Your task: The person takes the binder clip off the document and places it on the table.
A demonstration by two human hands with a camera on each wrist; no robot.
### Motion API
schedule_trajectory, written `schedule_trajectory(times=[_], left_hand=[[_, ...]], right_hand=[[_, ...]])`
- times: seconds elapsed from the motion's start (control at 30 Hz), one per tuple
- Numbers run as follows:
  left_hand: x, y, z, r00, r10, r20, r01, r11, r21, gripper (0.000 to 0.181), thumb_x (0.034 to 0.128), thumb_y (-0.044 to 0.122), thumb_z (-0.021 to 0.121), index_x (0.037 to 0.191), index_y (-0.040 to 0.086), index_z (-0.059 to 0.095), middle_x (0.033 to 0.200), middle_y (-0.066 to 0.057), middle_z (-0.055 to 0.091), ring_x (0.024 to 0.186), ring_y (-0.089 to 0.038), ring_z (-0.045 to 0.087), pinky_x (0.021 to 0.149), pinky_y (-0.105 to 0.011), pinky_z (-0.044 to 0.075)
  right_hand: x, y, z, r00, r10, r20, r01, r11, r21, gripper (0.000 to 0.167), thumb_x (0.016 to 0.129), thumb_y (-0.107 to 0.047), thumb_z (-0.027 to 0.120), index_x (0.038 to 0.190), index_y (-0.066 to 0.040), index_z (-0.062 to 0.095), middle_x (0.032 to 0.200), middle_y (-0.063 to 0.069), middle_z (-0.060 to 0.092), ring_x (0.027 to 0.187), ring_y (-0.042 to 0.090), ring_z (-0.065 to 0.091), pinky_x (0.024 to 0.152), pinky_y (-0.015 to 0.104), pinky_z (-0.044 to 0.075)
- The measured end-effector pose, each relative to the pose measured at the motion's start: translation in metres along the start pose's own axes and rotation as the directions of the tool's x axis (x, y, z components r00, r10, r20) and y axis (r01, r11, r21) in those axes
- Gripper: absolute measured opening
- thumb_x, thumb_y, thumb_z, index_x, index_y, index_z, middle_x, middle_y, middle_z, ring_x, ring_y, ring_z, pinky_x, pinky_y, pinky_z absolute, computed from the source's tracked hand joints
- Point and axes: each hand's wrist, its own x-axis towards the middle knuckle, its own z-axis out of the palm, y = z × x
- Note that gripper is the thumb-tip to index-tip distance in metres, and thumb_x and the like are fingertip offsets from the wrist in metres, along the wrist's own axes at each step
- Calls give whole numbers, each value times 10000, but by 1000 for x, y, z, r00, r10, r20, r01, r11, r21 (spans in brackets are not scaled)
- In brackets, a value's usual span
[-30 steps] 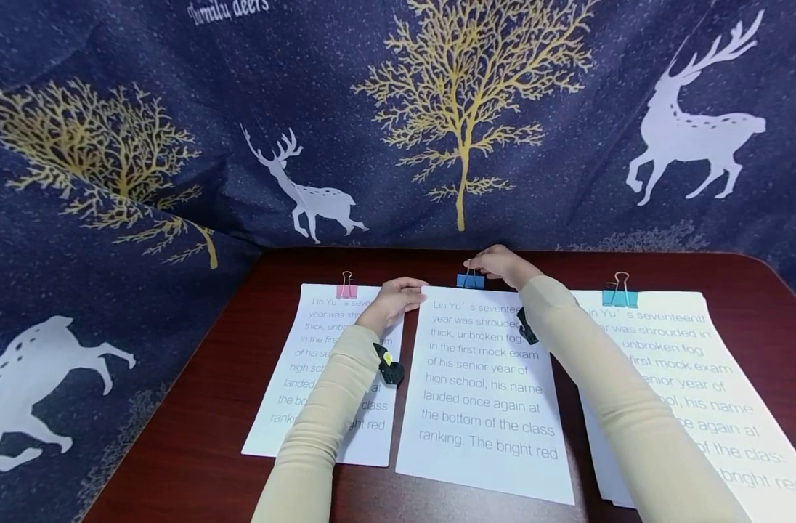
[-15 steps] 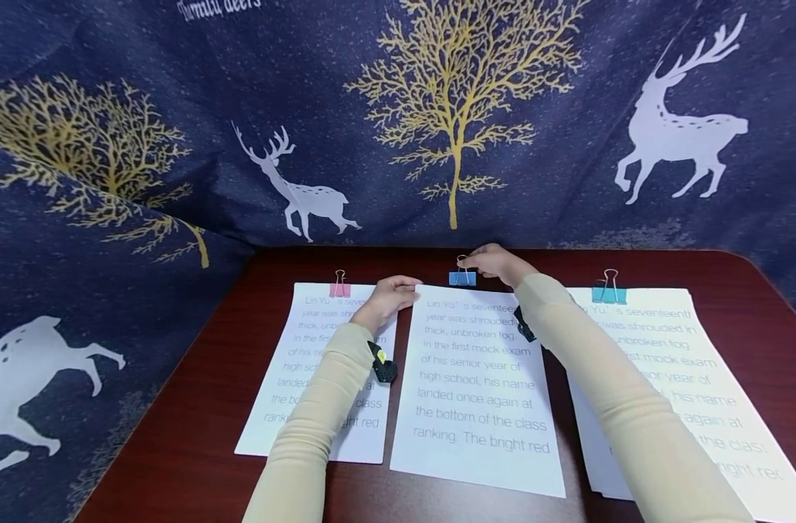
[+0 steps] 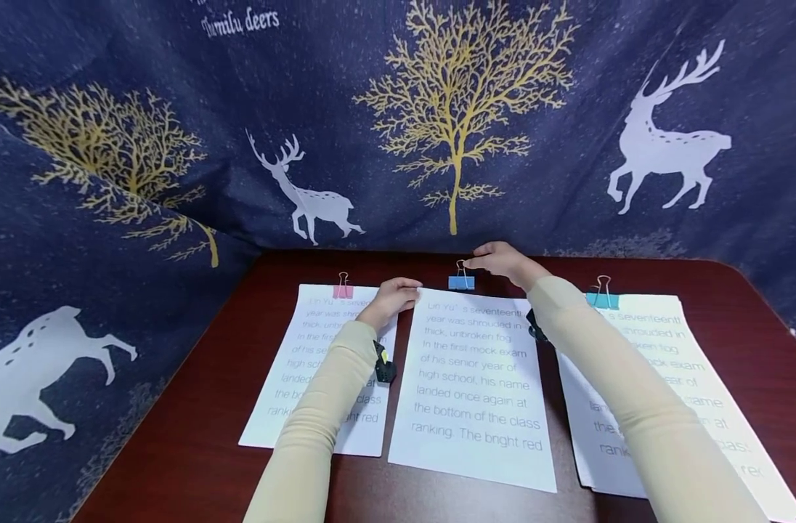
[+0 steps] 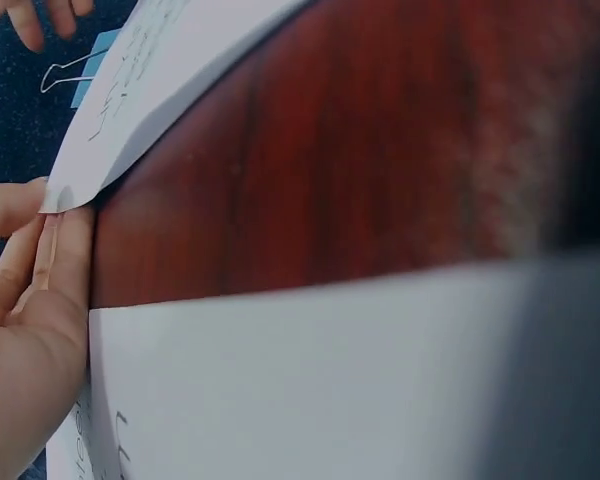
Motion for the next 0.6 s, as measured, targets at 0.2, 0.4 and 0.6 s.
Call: schedule_trajectory(times=[0.2,0.4,0.6], left_hand=[[-7,8,2,998,52,22,-51,999,-3,312,973,58,505,1266,-40,544,1334,-181,532,1251,-284,505,1041,-376,437],[-8,21,5,994,112,-17,-111,993,31,306,973,80,512,1247,-49,556,1308,-179,549,1243,-275,511,1058,-365,420],[-13,28,14,981,182,-72,-178,982,55,311,951,54,524,1231,-80,552,1291,-214,554,1215,-305,518,1059,-382,419]], right_hand=[[-17,-1,-4,999,-38,-5,38,998,-39,628,949,-305,570,1444,2,335,1543,204,216,1395,378,258,1122,524,283],[-37,-6,-14,995,-93,-27,90,991,-104,615,956,-310,555,1437,12,348,1510,234,276,1380,391,280,1111,542,291],[-54,-5,-28,990,-117,-79,105,984,-143,624,952,-315,559,1430,27,351,1470,260,333,1352,409,319,1097,556,304]])
